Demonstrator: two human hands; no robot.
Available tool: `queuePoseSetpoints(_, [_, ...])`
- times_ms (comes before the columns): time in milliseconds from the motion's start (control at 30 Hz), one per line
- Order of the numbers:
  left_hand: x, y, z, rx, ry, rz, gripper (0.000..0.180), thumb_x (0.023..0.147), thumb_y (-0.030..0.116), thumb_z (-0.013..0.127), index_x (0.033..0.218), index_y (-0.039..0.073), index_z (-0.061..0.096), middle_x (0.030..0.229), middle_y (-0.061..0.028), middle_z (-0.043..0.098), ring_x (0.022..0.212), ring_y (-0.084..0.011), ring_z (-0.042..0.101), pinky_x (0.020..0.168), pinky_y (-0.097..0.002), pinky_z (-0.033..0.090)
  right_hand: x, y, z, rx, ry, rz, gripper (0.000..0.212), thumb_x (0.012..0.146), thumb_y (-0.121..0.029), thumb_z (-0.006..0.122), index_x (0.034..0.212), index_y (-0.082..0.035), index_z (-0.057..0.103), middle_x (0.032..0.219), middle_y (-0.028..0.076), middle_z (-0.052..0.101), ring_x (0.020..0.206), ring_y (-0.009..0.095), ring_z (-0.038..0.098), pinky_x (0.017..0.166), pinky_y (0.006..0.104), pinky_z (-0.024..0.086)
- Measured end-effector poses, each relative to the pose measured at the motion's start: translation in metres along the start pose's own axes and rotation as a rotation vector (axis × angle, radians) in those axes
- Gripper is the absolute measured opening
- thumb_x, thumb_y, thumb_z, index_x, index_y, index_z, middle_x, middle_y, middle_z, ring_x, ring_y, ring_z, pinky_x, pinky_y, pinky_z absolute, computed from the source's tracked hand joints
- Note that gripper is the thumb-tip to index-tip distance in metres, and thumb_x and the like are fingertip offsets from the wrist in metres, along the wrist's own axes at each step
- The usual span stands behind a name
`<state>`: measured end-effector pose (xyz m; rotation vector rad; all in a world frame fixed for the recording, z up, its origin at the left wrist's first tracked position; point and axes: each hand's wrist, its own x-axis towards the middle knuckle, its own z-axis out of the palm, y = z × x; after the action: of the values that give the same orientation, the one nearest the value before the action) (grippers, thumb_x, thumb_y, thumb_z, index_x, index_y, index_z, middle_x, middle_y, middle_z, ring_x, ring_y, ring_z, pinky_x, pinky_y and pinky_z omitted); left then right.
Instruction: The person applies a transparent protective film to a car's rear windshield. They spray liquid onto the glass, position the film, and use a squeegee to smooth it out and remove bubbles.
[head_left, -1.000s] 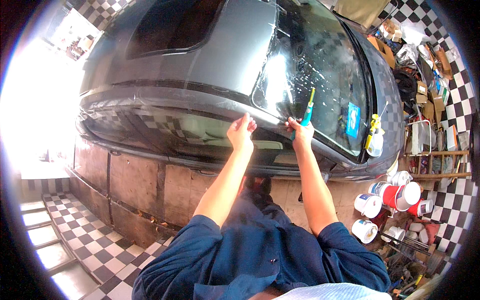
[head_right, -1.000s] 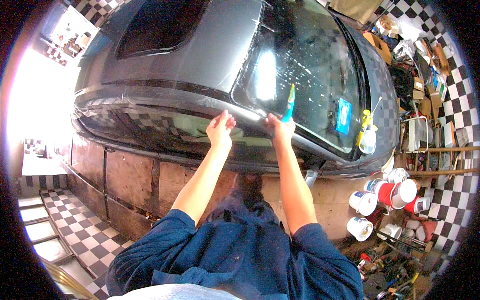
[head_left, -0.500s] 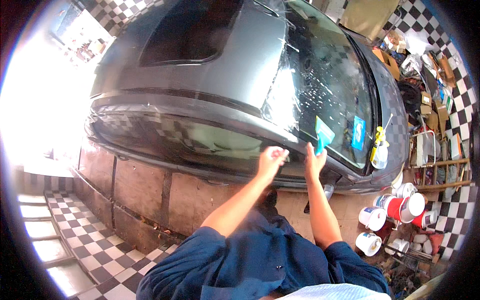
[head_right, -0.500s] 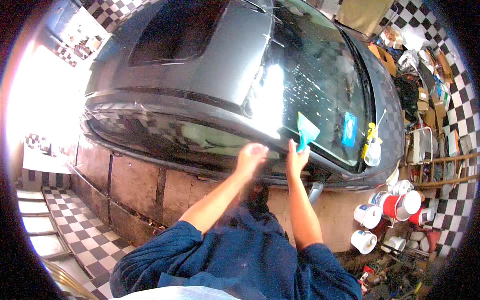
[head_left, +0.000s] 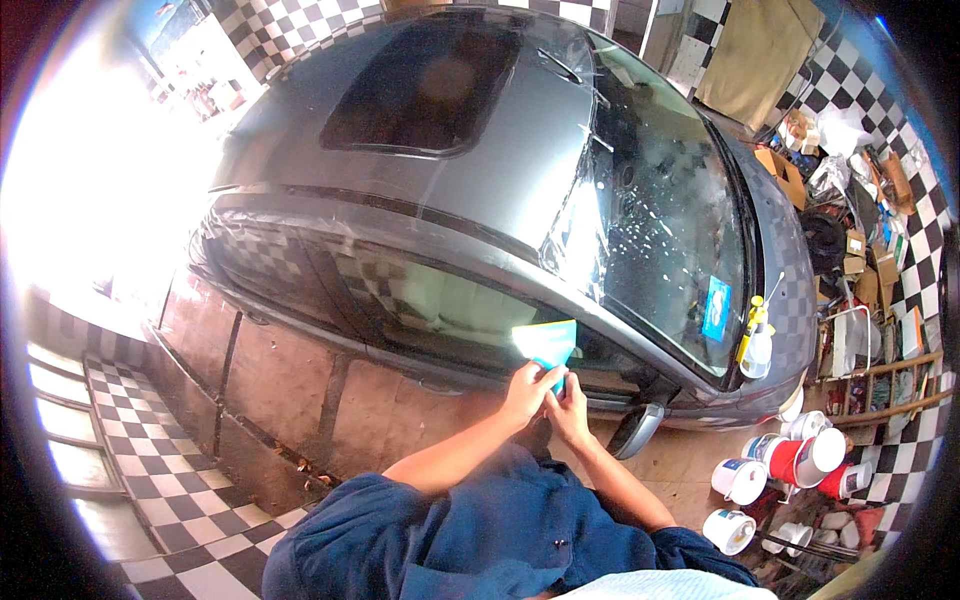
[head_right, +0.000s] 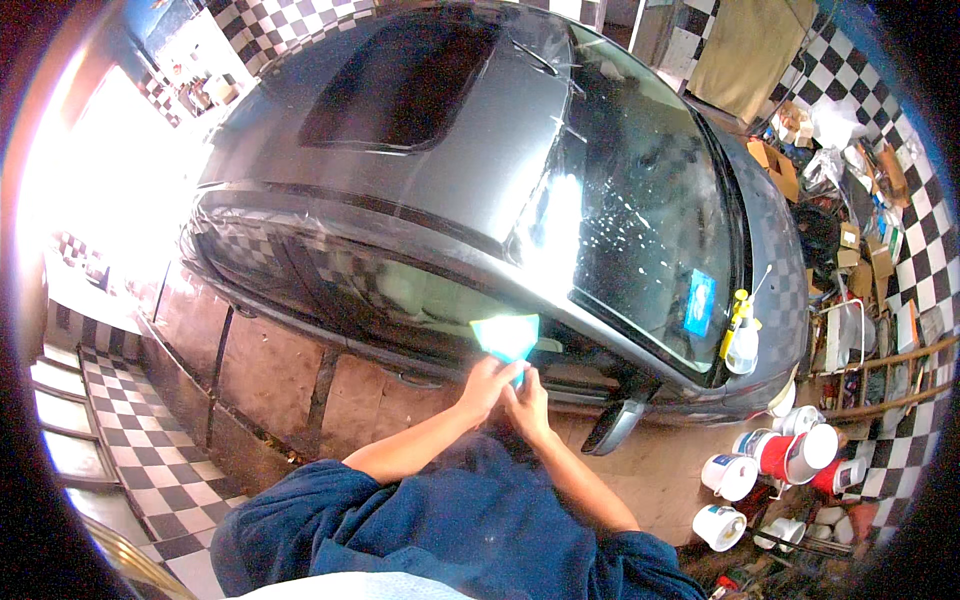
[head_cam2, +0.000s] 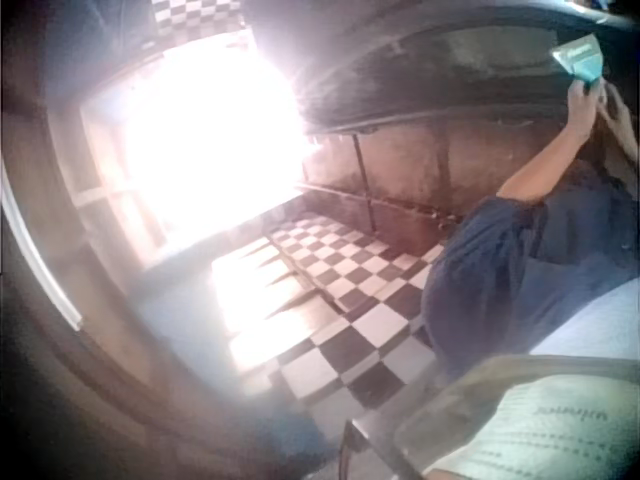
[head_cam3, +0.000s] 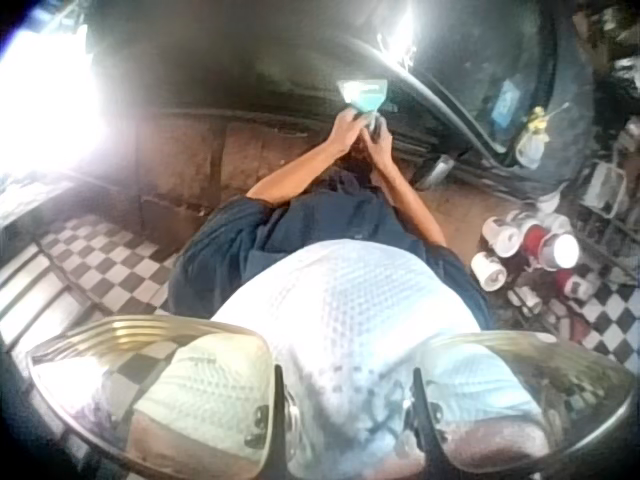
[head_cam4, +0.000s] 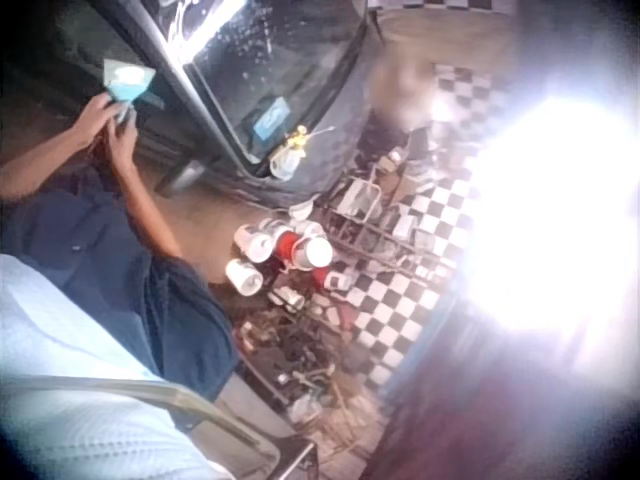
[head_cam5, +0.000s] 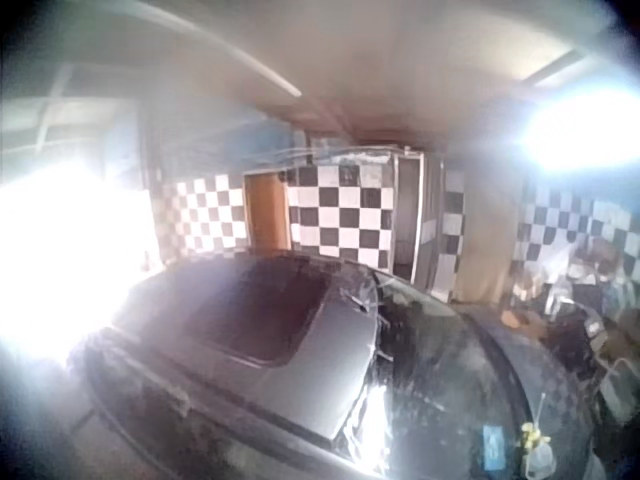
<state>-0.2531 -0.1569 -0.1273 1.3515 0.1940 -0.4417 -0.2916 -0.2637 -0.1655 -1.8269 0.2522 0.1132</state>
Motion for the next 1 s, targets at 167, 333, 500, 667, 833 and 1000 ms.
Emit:
queuePoseSetpoints(167, [-0.017,-0.008,-0.013,-0.073,-0.029,-0.140,0.024,0.085,0.024,0.063,0.087,0.001,0.064,0.082,-0.0021,0.060,0.077,-0.0085,0.053,0.068,-0.0255,0.042,-0.017,-0.005,-0.006,-0.031,-0.059,-0.033,0.022,0.085,-0.014,0.061,0.090,-0.003,0.042,0.062,0.002,0.050,0.051,0.006,0.049,0.043,0.0239,0.041])
queuePoseSetpoints(333, [-0.021,-0.024,-0.007,-0.058,-0.059,-0.010,0.027,0.085,0.025,0.063,0.095,0.000,0.061,0.089,-0.0037,0.060,0.083,-0.0090,0.053,0.074,-0.0261,0.043,-0.022,0.009,-0.004,-0.127,0.010,-0.122,0.025,0.084,-0.015,0.062,0.093,-0.003,0.042,0.063,0.003,0.049,0.052,0.007,0.047,0.045,0.0251,0.040])
queuePoseSetpoints(500, [-0.022,-0.018,-0.007,0.026,-0.079,0.053,0.030,0.085,0.024,0.064,0.102,0.000,0.059,0.096,-0.0046,0.060,0.087,-0.0099,0.053,0.077,-0.0266,0.044,-0.028,-0.009,-0.003,-0.172,0.034,-0.100,0.032,0.082,-0.019,0.063,0.098,-0.003,0.042,0.071,0.015,0.055,0.059,0.023,0.054,0.054,0.0346,0.045])
queuePoseSetpoints(667, [-0.021,-0.021,-0.013,0.022,-0.095,0.018,0.031,0.084,0.024,0.065,0.102,0.001,0.059,0.096,-0.0042,0.060,0.087,-0.0100,0.054,0.077,-0.0265,0.043,-0.030,-0.009,-0.001,-0.182,-0.003,-0.037,0.035,0.081,-0.020,0.064,0.101,-0.003,0.041,0.077,0.022,0.058,0.065,0.037,0.058,0.057,0.0404,0.046])
queuePoseSetpoints(833, [-0.025,-0.018,-0.008,-0.082,-0.095,0.023,0.031,0.083,0.025,0.066,0.102,0.001,0.059,0.095,-0.0034,0.061,0.086,-0.0101,0.054,0.077,-0.0265,0.043,-0.034,-0.016,0.002,-0.145,0.051,0.000,0.034,0.082,-0.020,0.064,0.100,-0.003,0.041,0.078,0.023,0.057,0.066,0.038,0.058,0.057,0.0411,0.046])
queuePoseSetpoints(1000, [-0.030,-0.014,-0.004,-0.085,-0.138,-0.029,0.031,0.083,0.025,0.067,0.103,0.002,0.059,0.096,-0.0033,0.061,0.087,-0.0104,0.054,0.077,-0.0270,0.044,-0.039,-0.015,0.001,-0.121,0.097,-0.109,0.032,0.082,-0.019,0.062,0.101,-0.003,0.041,0.081,0.023,0.058,0.071,0.036,0.060,0.061,0.0408,0.047])
